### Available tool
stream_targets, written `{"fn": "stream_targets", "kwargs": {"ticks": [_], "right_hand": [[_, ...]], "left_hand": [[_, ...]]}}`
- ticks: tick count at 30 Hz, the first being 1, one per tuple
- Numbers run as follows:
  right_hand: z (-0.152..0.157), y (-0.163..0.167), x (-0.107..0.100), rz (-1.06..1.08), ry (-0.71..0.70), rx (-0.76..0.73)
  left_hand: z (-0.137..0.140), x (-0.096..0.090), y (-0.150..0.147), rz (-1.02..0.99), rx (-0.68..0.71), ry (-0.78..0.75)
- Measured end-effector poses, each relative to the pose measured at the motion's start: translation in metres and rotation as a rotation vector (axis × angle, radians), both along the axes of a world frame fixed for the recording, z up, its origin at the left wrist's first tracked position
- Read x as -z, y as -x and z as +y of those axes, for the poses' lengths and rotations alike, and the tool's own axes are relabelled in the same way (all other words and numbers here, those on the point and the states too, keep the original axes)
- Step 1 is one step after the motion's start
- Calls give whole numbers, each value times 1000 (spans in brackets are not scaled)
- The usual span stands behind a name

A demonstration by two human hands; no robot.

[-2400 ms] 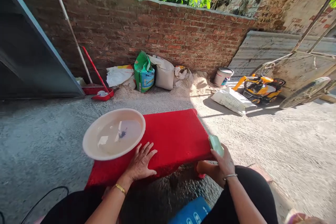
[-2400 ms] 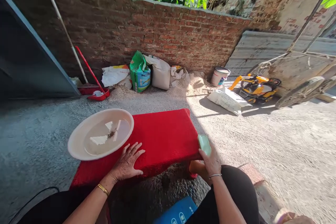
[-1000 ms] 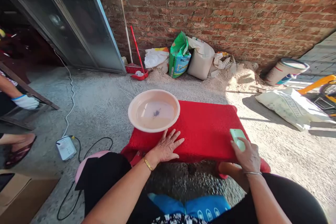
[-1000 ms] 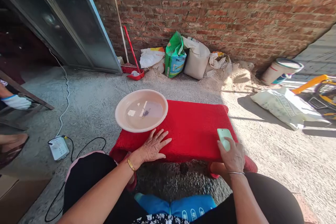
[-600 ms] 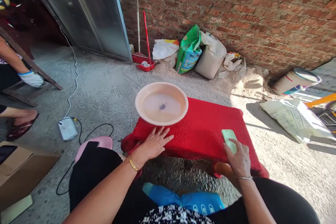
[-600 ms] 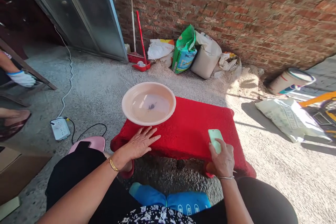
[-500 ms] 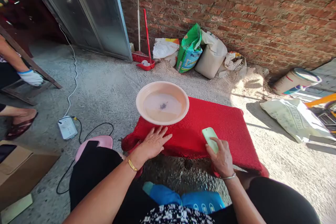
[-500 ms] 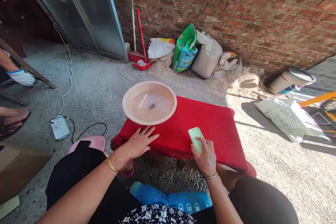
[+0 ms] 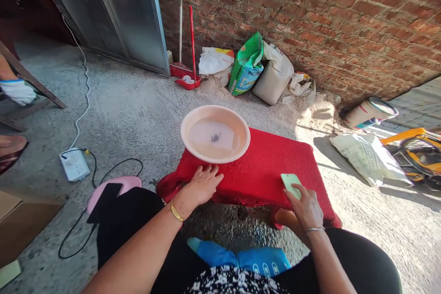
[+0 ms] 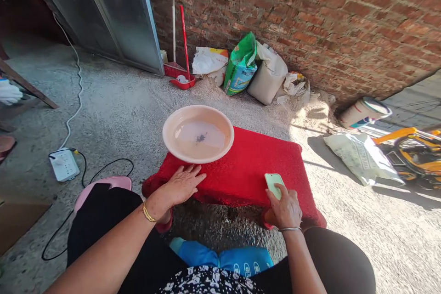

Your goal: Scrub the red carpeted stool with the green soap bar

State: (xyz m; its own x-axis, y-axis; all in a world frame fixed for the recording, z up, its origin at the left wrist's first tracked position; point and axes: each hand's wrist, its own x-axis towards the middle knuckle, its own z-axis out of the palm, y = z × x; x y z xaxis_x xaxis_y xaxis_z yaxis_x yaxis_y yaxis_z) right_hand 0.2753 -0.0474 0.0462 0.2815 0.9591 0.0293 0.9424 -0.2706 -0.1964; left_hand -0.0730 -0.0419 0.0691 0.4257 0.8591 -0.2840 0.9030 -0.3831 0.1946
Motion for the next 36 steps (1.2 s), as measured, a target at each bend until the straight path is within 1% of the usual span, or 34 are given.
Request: {"fn": "stream_targets", "kwargs": {"ticks": [1, 2, 3, 5, 7, 9, 11, 12, 14, 15, 18, 19, 20, 21, 22, 23, 25, 26, 27, 28, 29, 30, 31, 32, 34, 36], "right_hand": [[0, 0, -5, 5, 2, 9], [-1, 7, -8, 21, -7, -28], [-2, 20, -10, 42, -24, -100], [-1, 61, -8, 81, -60, -298], [3, 108, -3, 89, -88, -459], [11, 144, 2, 74, -114, -551], [20, 159, 5, 50, -119, -584], [24, 157, 7, 37, -108, -579], [32, 133, 8, 2, -68, -496], [35, 113, 8, -19, -44, -412], [35, 48, 5, -74, 22, -69], [32, 32, 4, -84, 35, 24], [27, 21, 3, -86, 38, 84], [21, 17, 2, -78, 28, 105], [14, 21, 2, -60, 1, 81], [5, 32, 4, -28, -37, 10], [-14, 70, 9, 55, -129, -225], [-22, 91, 12, 91, -162, -372], [-29, 111, 15, 95, -180, -483], [-34, 125, 17, 76, -189, -563], [-37, 133, 19, 51, -189, -608], [-39, 132, 20, 23, -184, -614], [-41, 122, 21, 2, -174, -589], [-43, 104, 21, -11, -160, -536], [-49, 52, 21, -23, -122, -355], [-59, -6, 18, -50, -66, -74]], "left_hand": [[0, -2, 0, -1, -3, -22], [0, -3, 0, -4, -7, -50], [0, -4, 0, -5, -13, -80], [-1, -6, -2, -10, -25, -134], [0, -7, -4, -15, -31, -168], [1, -6, -6, -21, -26, -183], [2, -4, -9, -20, -10, -178], [2, -3, -10, -15, -3, -171], [4, -1, -13, -5, 3, -157], [4, 0, -14, -3, 2, -153], [5, 1, -17, -24, 10, -158], [5, 1, -17, -34, 13, -160], [6, 1, -18, -40, 16, -158], [7, 0, -18, -42, 20, -154], [8, 0, -19, -39, 22, -146], [9, -1, -20, -32, 22, -138], [13, -2, -21, -14, 24, -135], [15, -2, -21, -6, 30, -140], [17, -3, -22, 2, 38, -144], [19, -3, -23, 12, 49, -147], [21, -4, -23, 23, 60, -151], [22, -5, -24, 35, 68, -153], [23, -5, -24, 46, 74, -156], [24, -6, -25, 56, 78, -161], [24, -7, -25, 69, 89, -179], [23, -8, -26, 72, 93, -196]]}}
